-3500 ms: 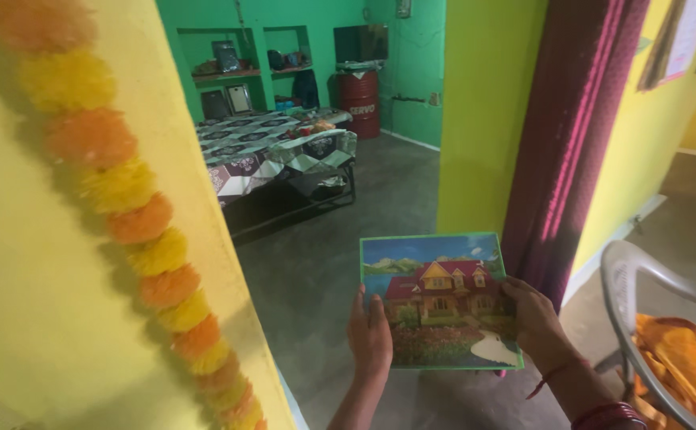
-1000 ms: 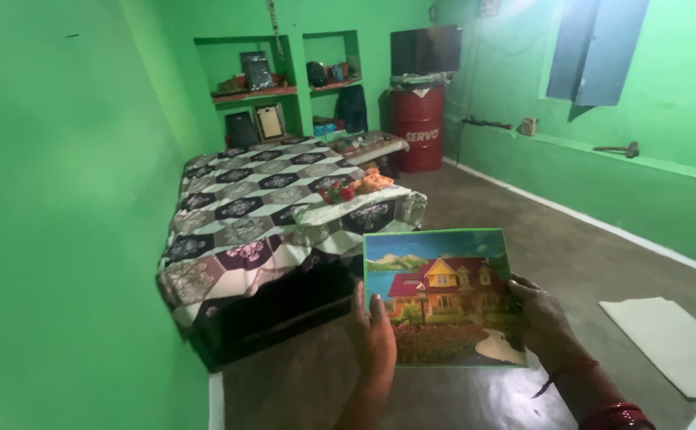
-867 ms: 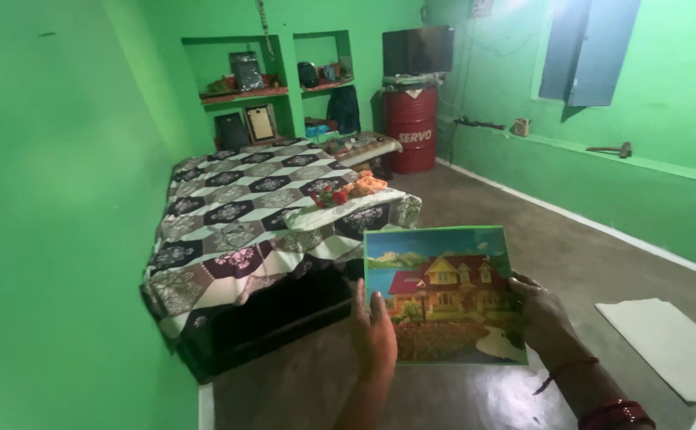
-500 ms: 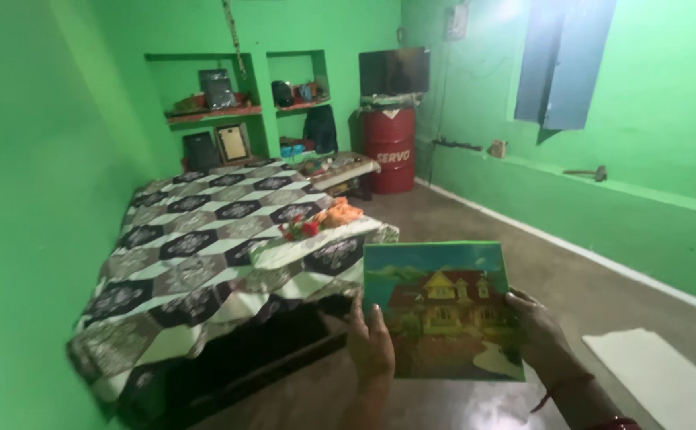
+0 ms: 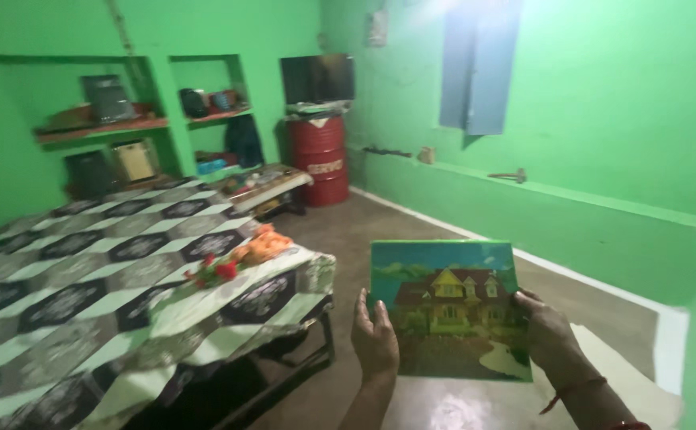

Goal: The person carries three plastic-wrapped wall pictures into a green-walled room and hangs each one on a nail. They first hang a house picture, then a waterfall picture, and finally a coastal scene, smoothing each into place.

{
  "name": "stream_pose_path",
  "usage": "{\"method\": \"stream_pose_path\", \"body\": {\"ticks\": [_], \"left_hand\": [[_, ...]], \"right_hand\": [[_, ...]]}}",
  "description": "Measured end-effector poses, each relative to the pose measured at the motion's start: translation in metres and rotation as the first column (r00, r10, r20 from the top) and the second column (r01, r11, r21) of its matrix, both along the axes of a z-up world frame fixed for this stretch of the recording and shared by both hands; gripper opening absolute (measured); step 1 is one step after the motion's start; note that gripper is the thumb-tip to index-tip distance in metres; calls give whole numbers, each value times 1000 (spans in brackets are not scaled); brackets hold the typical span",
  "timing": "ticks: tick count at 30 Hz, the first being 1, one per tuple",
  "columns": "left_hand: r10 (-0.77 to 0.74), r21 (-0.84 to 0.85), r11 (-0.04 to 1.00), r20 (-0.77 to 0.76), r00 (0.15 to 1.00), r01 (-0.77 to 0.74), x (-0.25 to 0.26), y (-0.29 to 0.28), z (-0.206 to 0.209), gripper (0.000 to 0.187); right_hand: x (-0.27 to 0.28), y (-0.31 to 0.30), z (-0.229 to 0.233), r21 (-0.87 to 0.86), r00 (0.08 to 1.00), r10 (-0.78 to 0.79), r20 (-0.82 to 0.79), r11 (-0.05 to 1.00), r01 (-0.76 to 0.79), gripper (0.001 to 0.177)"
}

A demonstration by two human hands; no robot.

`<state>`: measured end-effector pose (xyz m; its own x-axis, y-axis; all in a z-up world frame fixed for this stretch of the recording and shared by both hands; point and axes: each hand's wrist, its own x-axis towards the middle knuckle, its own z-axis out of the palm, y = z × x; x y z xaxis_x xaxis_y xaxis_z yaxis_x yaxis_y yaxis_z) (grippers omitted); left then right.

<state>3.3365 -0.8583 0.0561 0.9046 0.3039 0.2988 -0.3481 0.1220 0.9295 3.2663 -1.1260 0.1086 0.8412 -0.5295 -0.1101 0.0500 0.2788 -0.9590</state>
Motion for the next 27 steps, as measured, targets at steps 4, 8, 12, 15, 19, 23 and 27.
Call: {"method": "stream_pose_path", "body": {"ticks": [4, 8, 12, 15, 19, 23, 27], "left_hand": [[-75, 38, 996, -18, 997, 76, 68, -43, 19, 51], [-196, 28, 980, 38, 980, 195, 122, -79, 42, 47], [-324, -15, 945, 71, 943, 326, 159, -119, 60, 45], [-388, -17, 920, 115, 914, 392, 175, -149, 68, 44], [-526, -133, 833, 112, 843, 537, 188, -187, 77, 43], [-583, -117, 805, 25, 812, 581, 197, -232, 80, 41], [-661, -159, 737, 38, 750, 657, 204, -290, 83, 40]], "right_hand": [[41, -55, 2, -183, 996, -56, 75, 981, 68, 42], [61, -93, 9, -711, 987, -77, 138, 686, 153, 45], [82, -112, 29, 20, 935, -318, 158, 948, 319, 29], [80, -128, 42, 48, 901, -399, 172, 917, 397, 34], [71, -157, 50, 50, 842, -500, 203, 864, 501, 26], [58, -189, 53, 78, 804, -558, 206, 828, 555, 26], [44, -215, 67, 41, 791, -568, 225, 817, 575, 28]]}}
